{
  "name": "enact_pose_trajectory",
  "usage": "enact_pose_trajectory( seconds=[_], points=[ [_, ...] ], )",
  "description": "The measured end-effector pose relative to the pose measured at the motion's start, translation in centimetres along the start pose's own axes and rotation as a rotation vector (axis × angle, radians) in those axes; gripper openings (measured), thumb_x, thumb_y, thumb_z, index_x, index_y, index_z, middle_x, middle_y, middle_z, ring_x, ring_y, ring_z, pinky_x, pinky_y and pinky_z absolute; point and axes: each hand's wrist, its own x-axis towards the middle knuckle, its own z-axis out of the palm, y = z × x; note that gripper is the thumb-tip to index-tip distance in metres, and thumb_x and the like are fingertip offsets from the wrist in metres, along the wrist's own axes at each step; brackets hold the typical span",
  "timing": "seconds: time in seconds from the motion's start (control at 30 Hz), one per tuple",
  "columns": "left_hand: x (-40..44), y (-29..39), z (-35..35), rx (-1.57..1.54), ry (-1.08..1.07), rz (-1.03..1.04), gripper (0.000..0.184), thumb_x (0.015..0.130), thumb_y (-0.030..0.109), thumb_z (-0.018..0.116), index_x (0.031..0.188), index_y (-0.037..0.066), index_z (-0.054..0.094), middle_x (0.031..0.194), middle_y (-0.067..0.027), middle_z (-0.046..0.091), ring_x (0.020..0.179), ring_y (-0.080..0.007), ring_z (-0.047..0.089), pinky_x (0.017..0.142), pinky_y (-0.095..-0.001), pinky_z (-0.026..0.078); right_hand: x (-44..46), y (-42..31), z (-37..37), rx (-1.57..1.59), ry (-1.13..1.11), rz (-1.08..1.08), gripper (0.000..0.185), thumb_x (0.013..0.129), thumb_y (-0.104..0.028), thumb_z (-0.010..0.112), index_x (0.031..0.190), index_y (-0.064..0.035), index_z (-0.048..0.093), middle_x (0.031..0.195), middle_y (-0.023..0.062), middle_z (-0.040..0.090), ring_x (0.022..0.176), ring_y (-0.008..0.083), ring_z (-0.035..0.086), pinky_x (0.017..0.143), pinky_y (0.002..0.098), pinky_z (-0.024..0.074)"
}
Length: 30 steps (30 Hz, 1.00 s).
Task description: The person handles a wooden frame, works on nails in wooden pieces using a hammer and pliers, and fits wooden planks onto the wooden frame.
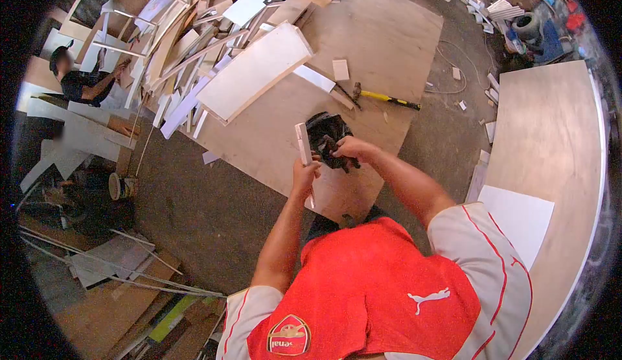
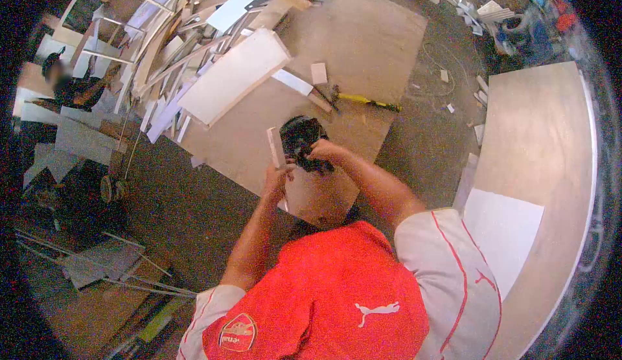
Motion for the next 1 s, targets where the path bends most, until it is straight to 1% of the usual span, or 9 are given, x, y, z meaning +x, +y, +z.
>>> enact_pose_trajectory(
  seconds=[0.3,0.5,0.6,0.67,0.7,0.73,0.8,0.9,1.0],
  points=[
    [0.6,1.8,4.0,-0.108,0.075,-0.126,0.045,0.082,-0.002,0.065,0.124,-0.004,0.049,0.1,-0.0157,0.064,0.053,-0.0193,0.057,0.046,-0.0334,0.047,-2.2,-2.7,-0.2,0.247,-0.091,0.111,0.023,0.09,-0.032,0.072,0.099,-0.0107,0.072,0.08,0.0029,0.068,0.058,0.013,0.047,0.048,0.0302,0.0355],
    [-3.5,2.8,6.3,-0.228,0.035,-0.245,0.032,0.083,0.002,0.065,0.112,-0.006,0.055,0.077,-0.0114,0.06,0.053,-0.0185,0.056,0.049,-0.0327,0.048,-3.0,-0.4,-0.7,0.306,-0.172,-0.031,0.031,0.088,-0.028,0.074,0.104,-0.0051,0.06,0.074,0.0068,0.063,0.052,0.0129,0.051,0.042,0.0309,0.034],
    [-4.0,1.4,8.0,-0.187,0.04,-0.17,0.026,0.079,0.019,0.071,0.094,-0.001,0.064,0.072,-0.0092,0.06,0.056,-0.0206,0.058,0.051,-0.0342,0.05,-3.4,0.9,-1.9,0.182,-0.042,-0.218,0.047,0.088,-0.037,0.074,0.115,-0.0003,0.064,0.081,0.0092,0.063,0.059,0.0165,0.055,0.045,0.0341,0.043],
    [-4.6,-0.4,8.1,-0.228,0.083,-0.134,0.026,0.078,0.019,0.071,0.095,0.0,0.064,0.072,-0.0092,0.061,0.058,-0.0207,0.059,0.052,-0.0344,0.05,-4.9,1.2,-1.5,0.092,0.017,-0.217,0.059,0.086,-0.042,0.074,0.128,-0.0013,0.062,0.094,0.0134,0.067,0.071,0.0201,0.063,0.057,0.0362,0.0533],
    [-5.0,-0.9,8.8,-0.248,0.113,-0.121,0.027,0.078,0.019,0.072,0.095,0.0,0.064,0.072,-0.0091,0.061,0.058,-0.0207,0.059,0.053,-0.0345,0.05,-5.2,2.0,-1.3,0.066,0.05,-0.271,0.056,0.087,-0.043,0.073,0.125,-0.0036,0.062,0.094,0.0111,0.067,0.073,0.0183,0.062,0.056,0.0352,0.0515],
    [-7.1,1.7,11.2,-0.277,0.18,-0.139,0.021,0.083,0.004,0.066,0.1,-0.004,0.057,0.069,-0.0066,0.057,0.056,-0.019,0.059,0.053,-0.033,0.051,-5.7,2.4,-1.1,0.037,0.083,-0.33,0.052,0.088,-0.044,0.073,0.122,-0.0059,0.063,0.093,0.0088,0.066,0.075,0.0165,0.061,0.056,0.0343,0.0496],
    [-8.3,0.9,12.2,-0.312,0.109,-0.119,0.022,0.083,0.005,0.066,0.102,-0.002,0.057,0.07,-0.0063,0.058,0.057,-0.0192,0.059,0.054,-0.0327,0.051,-7.2,3.3,-0.7,0.017,0.169,-0.397,0.054,0.086,-0.048,0.074,0.121,-0.0084,0.064,0.095,0.0054,0.066,0.079,0.0147,0.06,0.057,0.0336,0.0494],
    [-11.1,1.8,14.9,-0.286,0.057,-0.07,0.023,0.084,0.006,0.066,0.105,-0.001,0.058,0.074,-0.0063,0.06,0.059,-0.0193,0.061,0.056,-0.0318,0.052,-13.4,1.4,-1.4,0.077,0.074,-0.27,0.057,0.085,-0.048,0.075,0.122,-0.007,0.063,0.096,0.0042,0.066,0.085,0.0132,0.06,0.063,0.0327,0.0501],
    [-11.7,-1.6,15.1,-0.271,-0.023,-0.12,0.029,0.083,0.007,0.066,0.111,0.001,0.059,0.081,-0.0066,0.062,0.061,-0.0192,0.061,0.058,-0.0315,0.053,-12.8,6.4,-0.9,0.288,-0.037,-0.312,0.051,0.086,-0.04,0.076,0.122,-0.0061,0.064,0.097,0.0025,0.066,0.084,0.0114,0.06,0.07,0.0282,0.0482]
  ],
)
